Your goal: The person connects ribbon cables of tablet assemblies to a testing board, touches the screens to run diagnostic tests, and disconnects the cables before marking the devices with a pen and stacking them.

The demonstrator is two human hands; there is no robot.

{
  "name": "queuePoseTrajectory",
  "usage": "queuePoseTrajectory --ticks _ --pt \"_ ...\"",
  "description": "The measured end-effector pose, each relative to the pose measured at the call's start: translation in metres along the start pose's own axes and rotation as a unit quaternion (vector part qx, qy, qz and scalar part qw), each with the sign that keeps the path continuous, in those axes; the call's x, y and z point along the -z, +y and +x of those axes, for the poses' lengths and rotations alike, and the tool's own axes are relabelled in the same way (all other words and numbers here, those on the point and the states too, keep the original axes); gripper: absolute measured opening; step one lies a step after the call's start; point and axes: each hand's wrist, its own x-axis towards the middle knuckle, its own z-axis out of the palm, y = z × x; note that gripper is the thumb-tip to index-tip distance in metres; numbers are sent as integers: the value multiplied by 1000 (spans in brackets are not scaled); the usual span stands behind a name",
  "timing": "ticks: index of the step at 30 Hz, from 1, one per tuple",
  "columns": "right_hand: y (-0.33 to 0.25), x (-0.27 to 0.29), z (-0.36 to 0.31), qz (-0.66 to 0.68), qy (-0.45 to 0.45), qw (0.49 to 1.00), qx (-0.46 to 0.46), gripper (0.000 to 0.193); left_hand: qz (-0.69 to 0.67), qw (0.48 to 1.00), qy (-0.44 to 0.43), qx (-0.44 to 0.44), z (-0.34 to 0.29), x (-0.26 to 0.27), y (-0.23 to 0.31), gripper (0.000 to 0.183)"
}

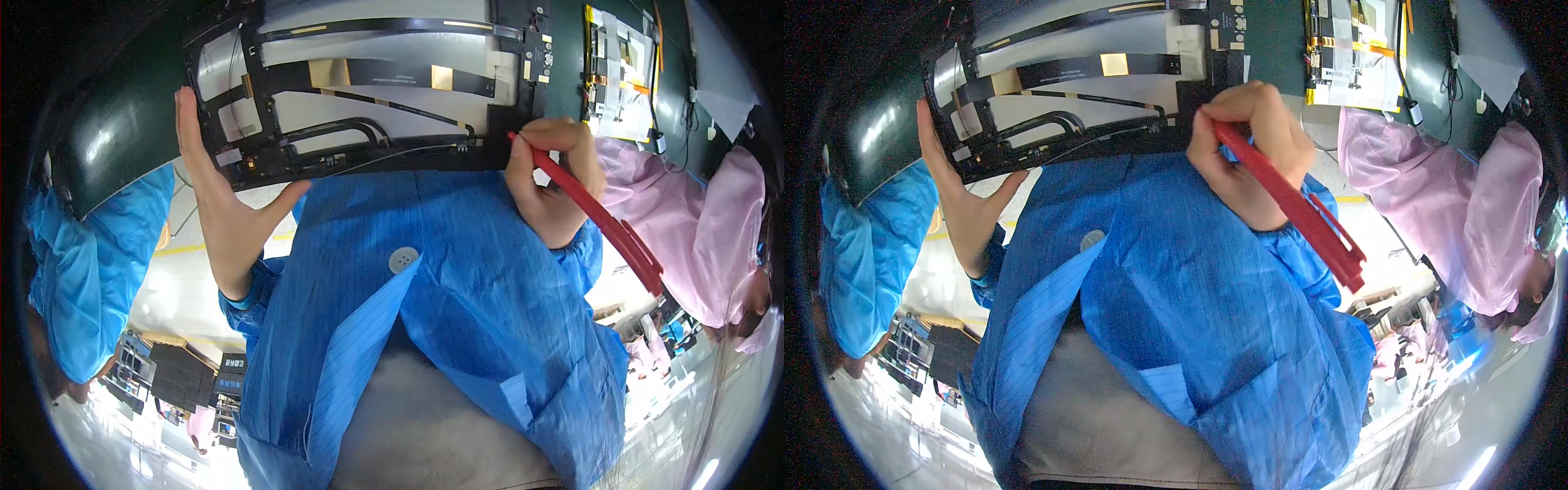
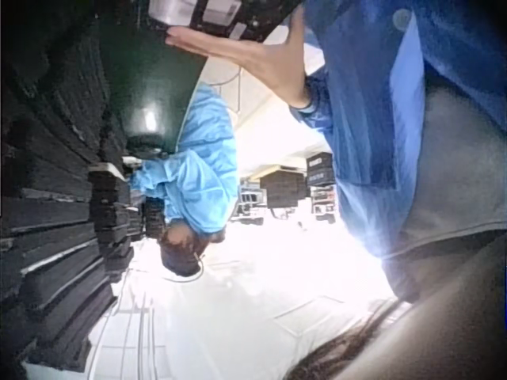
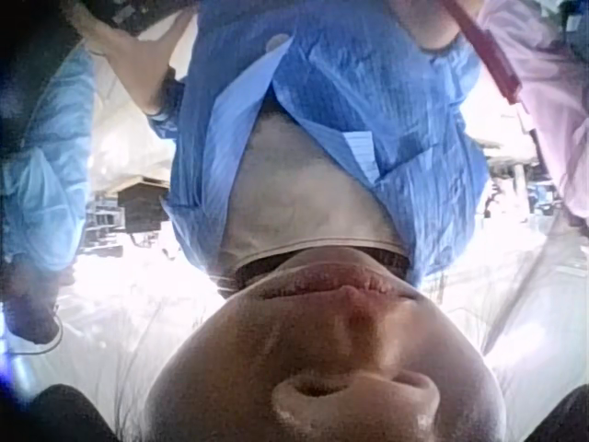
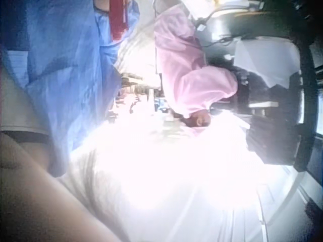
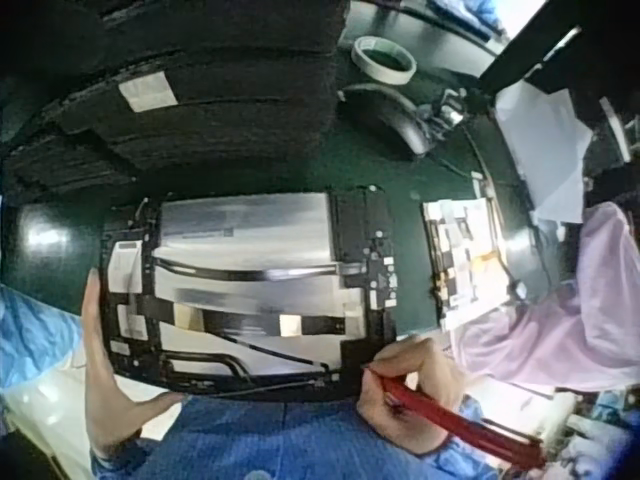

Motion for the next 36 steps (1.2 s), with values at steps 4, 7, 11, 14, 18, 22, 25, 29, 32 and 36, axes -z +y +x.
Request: queuePoseTrajectory --ticks 4,7,11,14,18,22,25,29,32,36 --pt "13 26 6 66 138 988 -3 9 -46 999 9 13 0 -1 0 121" --pt "39 88 34 27 337 941 -30 9 -49 999 11 11 1 -1 1 120" --pt "99 167 99 -322 77 935 126 20 -29 1000 13 2 2 0 1 119" --pt "145 186 157 -426 -21 904 11 24 -19 1000 15 4 0 -1 0 117" --pt "170 153 205 -471 -40 877 92 29 -52 998 17 25 -4 2 -4 116" --pt "140 122 198 -474 -57 877 54 33 -118 993 4 8 0 10 -8 114" --pt "88 137 149 -328 30 943 46 19 -236 970 53 13 11 11 -6 98" --pt "20 122 72 -183 -120 961 -168 19 -264 958 104 50 32 3 0 73" --pt "1 68 39 -127 -144 978 -85 33 -163 980 82 77 39 -3 8 71" --pt "1 36 22 -66 -49 994 -73 40 -359 925 48 118 34 0 20 74"
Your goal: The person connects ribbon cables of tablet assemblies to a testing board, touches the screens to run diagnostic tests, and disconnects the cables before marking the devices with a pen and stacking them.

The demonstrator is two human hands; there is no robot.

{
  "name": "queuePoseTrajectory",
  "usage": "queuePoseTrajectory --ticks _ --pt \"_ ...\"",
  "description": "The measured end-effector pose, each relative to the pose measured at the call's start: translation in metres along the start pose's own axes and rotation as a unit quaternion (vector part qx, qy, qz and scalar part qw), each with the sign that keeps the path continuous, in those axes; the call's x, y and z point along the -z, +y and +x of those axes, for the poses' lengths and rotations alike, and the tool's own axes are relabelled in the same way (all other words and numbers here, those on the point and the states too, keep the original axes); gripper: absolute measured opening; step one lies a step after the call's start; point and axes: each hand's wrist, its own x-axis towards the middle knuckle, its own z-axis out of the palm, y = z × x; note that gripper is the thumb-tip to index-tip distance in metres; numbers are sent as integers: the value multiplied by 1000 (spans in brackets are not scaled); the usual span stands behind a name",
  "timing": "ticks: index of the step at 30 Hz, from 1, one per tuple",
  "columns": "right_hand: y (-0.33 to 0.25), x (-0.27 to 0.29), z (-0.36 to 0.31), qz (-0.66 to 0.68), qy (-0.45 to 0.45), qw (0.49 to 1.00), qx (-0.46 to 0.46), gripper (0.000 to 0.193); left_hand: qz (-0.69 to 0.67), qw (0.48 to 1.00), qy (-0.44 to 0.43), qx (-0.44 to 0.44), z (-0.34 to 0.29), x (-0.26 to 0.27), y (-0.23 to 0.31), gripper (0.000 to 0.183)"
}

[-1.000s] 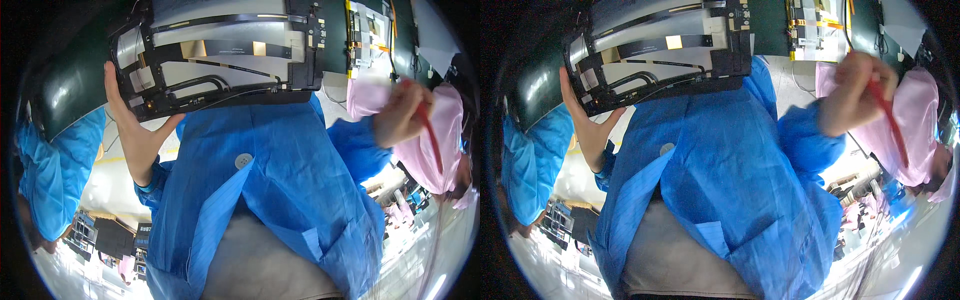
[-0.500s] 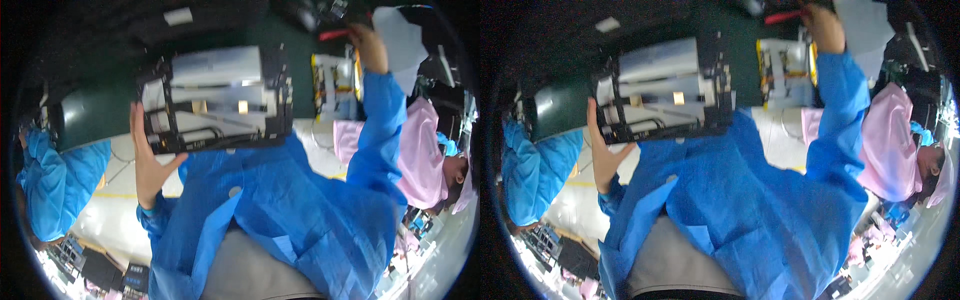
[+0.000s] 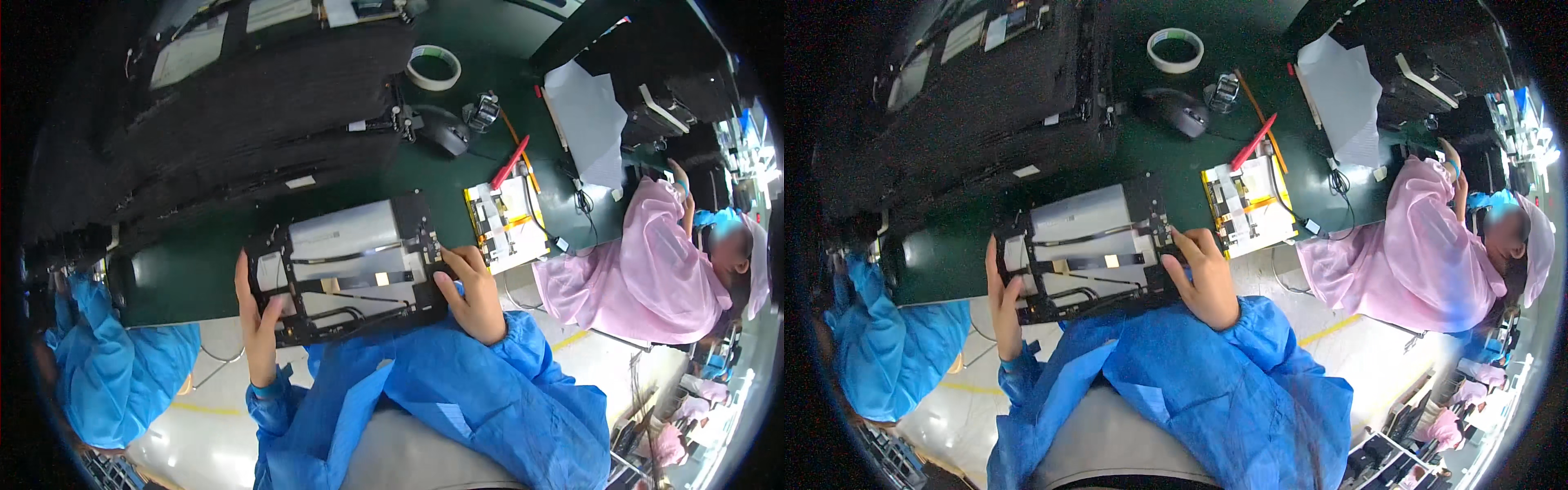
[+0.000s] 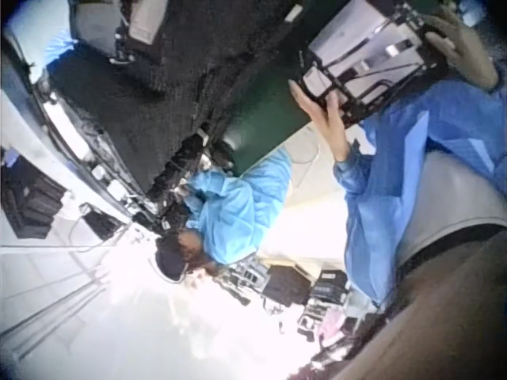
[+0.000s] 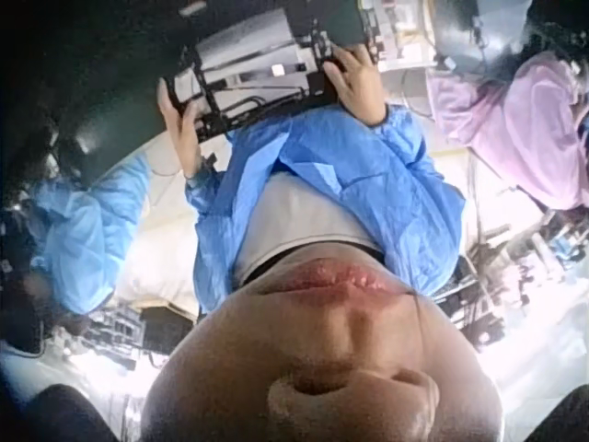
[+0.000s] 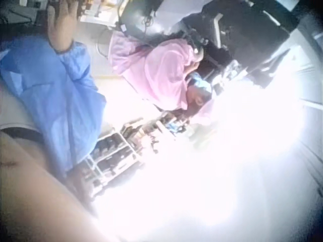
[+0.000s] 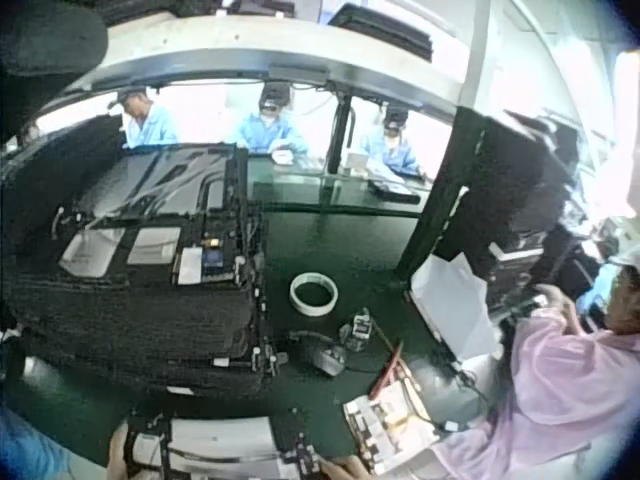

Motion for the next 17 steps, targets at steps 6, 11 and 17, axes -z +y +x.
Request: queuePoseTrajectory --ticks 6,11,17 --pt "0 21 -13 236 43 959 -154 36 -148 988 -41 -14 -17 -23 28 103" --pt "25 71 -41 316 136 917 -204 35 -131 976 -171 -35 -7 -56 45 109" --pt "65 171 -67 333 319 860 -220 52 -246 897 -332 -158 7 -61 82 113"
